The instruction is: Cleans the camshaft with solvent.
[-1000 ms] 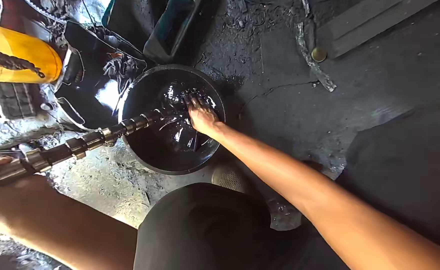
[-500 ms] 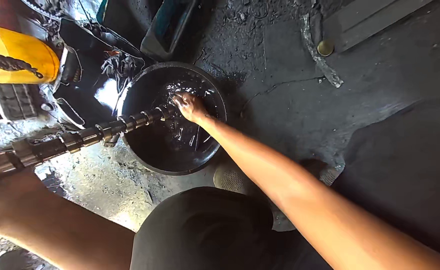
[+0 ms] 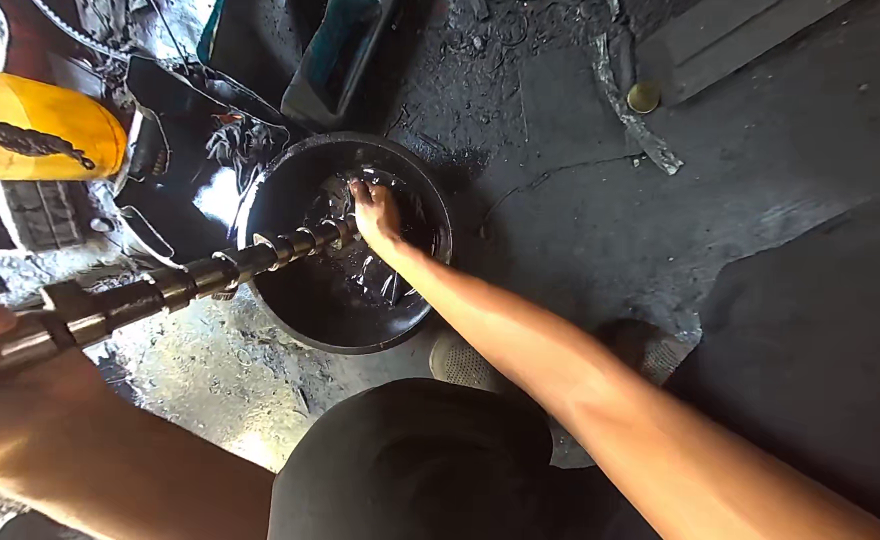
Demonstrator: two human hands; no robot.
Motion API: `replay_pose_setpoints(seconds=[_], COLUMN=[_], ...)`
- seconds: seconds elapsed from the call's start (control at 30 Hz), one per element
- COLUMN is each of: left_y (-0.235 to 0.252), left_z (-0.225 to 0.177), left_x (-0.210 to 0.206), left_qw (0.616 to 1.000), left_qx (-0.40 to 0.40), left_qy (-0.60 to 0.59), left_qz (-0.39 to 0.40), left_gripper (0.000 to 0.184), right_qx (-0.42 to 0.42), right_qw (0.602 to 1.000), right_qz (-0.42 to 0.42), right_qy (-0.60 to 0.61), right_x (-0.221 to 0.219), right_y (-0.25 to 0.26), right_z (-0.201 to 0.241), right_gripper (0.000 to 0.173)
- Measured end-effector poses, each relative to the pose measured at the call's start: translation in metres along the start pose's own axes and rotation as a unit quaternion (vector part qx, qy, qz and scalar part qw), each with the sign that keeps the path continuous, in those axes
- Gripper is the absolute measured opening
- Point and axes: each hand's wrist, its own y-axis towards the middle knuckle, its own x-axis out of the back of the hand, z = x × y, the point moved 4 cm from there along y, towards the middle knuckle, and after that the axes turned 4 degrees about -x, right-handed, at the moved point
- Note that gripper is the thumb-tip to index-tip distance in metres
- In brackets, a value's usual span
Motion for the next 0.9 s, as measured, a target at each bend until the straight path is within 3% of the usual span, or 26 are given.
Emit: replay_pose_setpoints(seconds=[0.07, 0.17, 0.27, 0.43, 0.6, 0.73, 0.8, 0.9], left_y=[0.009, 0.026, 0.028, 0.024, 0.026, 0.028, 0.026, 0.026], left_z=[0.01, 0.008, -0.007, -0.027, -0.031, -0.023, -0.016, -0.018], left_x=[0.01, 0.001, -0.024, -0.054, -0.062, -0.06, -0.059, -0.061], left_qw=[1.0, 0.998, 0.998, 0.986, 0.981, 0.983, 0.984, 0.985], left_qx=[0.002, -0.027, -0.032, -0.049, -0.053, -0.017, 0.002, -0.016], left_qy=[-0.009, -0.056, -0.05, -0.023, 0.011, 0.019, 0.009, 0.035], left_qz=[-0.015, 0.023, -0.028, -0.155, -0.184, -0.184, -0.176, -0.168], left_gripper=[0.036, 0.04, 0.042, 0.043, 0.038, 0.037, 0.041, 0.043], right_qx=[0.04, 0.13, 0.195, 0.207, 0.273, 0.313, 0.318, 0.374], right_qw=[0.999, 0.991, 0.979, 0.975, 0.947, 0.919, 0.921, 0.92], right_qz=[-0.008, -0.019, 0.016, 0.021, -0.015, 0.035, 0.075, 0.109], right_qy=[0.004, 0.025, 0.059, 0.072, 0.17, 0.236, 0.21, 0.035], right_x=[0.002, 0.002, -0.01, -0.015, -0.005, -0.007, -0.016, -0.035], right_y=[-0.011, -0.025, -0.057, -0.091, -0.104, -0.138, -0.152, -0.167], right_z=[0.01, 0.033, 0.065, 0.093, 0.121, 0.171, 0.191, 0.198], right_gripper=[0.048, 0.043, 0.039, 0.042, 0.031, 0.025, 0.029, 0.033])
